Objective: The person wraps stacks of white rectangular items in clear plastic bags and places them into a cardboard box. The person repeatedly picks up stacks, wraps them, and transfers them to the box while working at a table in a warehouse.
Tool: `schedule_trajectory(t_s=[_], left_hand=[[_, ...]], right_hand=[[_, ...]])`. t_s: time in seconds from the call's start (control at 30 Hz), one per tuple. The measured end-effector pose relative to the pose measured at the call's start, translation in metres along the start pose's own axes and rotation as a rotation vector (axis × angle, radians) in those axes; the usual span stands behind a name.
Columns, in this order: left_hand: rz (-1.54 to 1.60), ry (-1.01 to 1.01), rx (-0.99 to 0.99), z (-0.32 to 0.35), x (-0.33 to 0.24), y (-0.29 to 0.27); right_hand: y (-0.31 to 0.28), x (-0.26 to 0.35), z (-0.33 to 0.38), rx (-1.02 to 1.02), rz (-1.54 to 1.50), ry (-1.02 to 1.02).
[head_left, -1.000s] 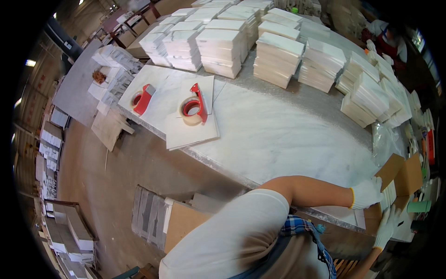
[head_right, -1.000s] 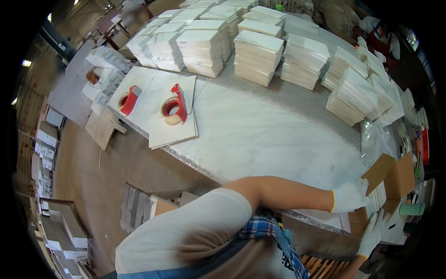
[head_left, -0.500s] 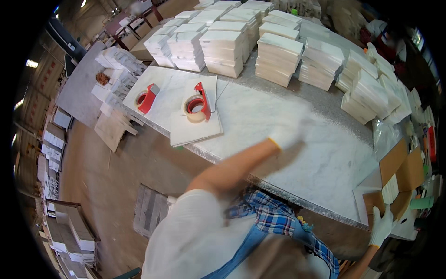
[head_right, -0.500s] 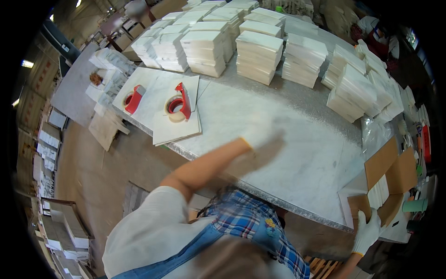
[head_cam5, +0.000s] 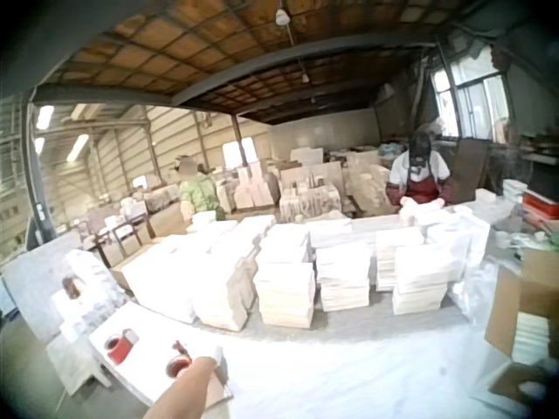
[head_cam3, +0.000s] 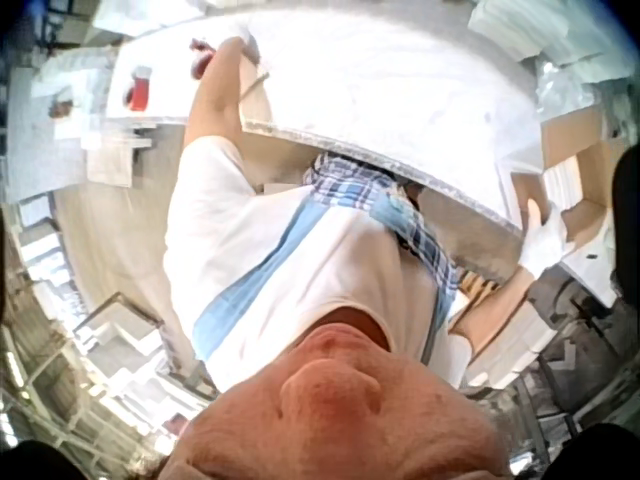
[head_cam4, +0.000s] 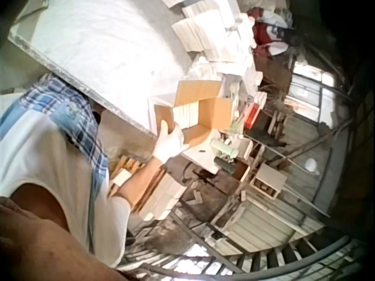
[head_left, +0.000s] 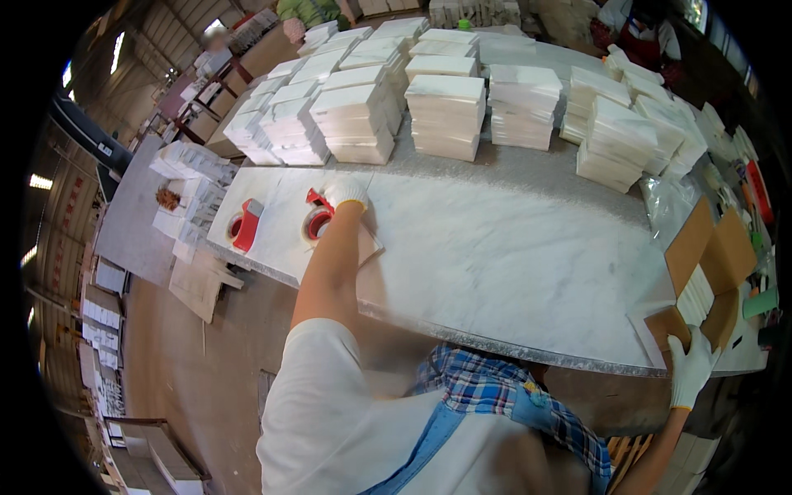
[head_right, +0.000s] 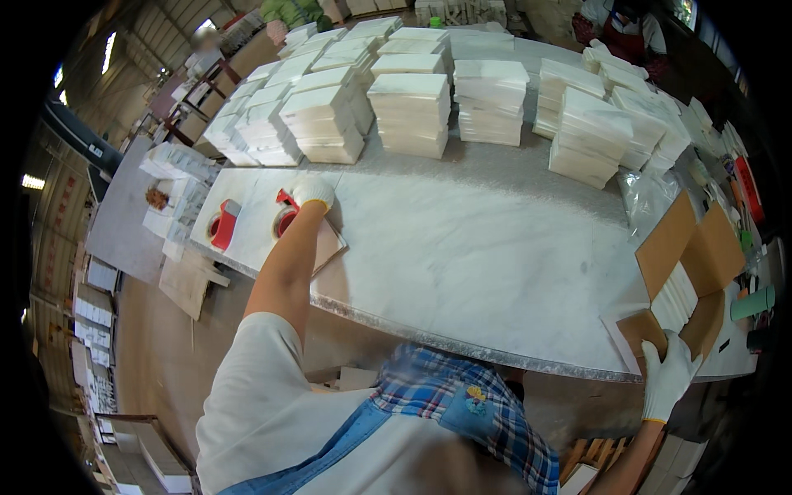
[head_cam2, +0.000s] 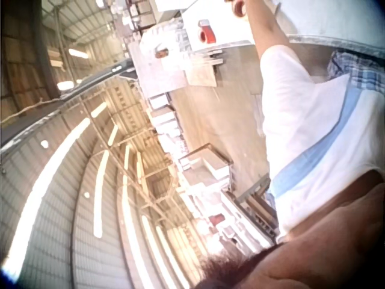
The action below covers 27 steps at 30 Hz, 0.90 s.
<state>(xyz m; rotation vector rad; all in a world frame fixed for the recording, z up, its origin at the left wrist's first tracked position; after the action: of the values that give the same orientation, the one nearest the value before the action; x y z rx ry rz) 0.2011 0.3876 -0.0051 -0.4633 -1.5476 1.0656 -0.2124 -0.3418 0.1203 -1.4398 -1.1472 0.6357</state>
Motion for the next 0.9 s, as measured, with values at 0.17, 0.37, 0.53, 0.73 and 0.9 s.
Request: schedule_trajectory(t_s=[0.17, 0.37, 0.53, 0.73, 0.9], left_hand=[[0.141, -0.065, 0.034, -0.016, 0.002, 0.011], [0.100, -0.013, -0.050, 0.007, -0.001, -0.023], [0.439, 0.301, -0.476, 0.051, 0.006, -0.044], [0.396, 0.428, -0.264, 0.189, 0.034, -0.087], [0.241, 0.435, 0.033, 0.232, 0.097, -0.044]], right_hand=[[0.001, -0.004, 0.004, -0.051, 0.004, -0.063], [0.006, -0.016, 0.006, -0.063, -0.027, 0.010], [0.001, -0.001, -0.001, 0.008, 0.028, -0.006], [0.008, -0.020, 0.003, 0.016, 0.069, -0.008], [0.015, -0.036, -0.005, 0.049, 0.096, 0.003]])
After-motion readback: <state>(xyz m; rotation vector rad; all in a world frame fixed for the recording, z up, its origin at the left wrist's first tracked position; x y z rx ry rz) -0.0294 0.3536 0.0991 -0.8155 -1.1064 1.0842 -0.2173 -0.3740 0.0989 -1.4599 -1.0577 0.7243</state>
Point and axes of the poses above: each hand's wrist, its own z-axis away from the middle knuckle, its own y-axis out of the palm, x = y × z, the point moved 3 cm from there along -z, towards the middle knuckle, and after that the axes turned 13 degrees about -z, right-handed, at the moved point
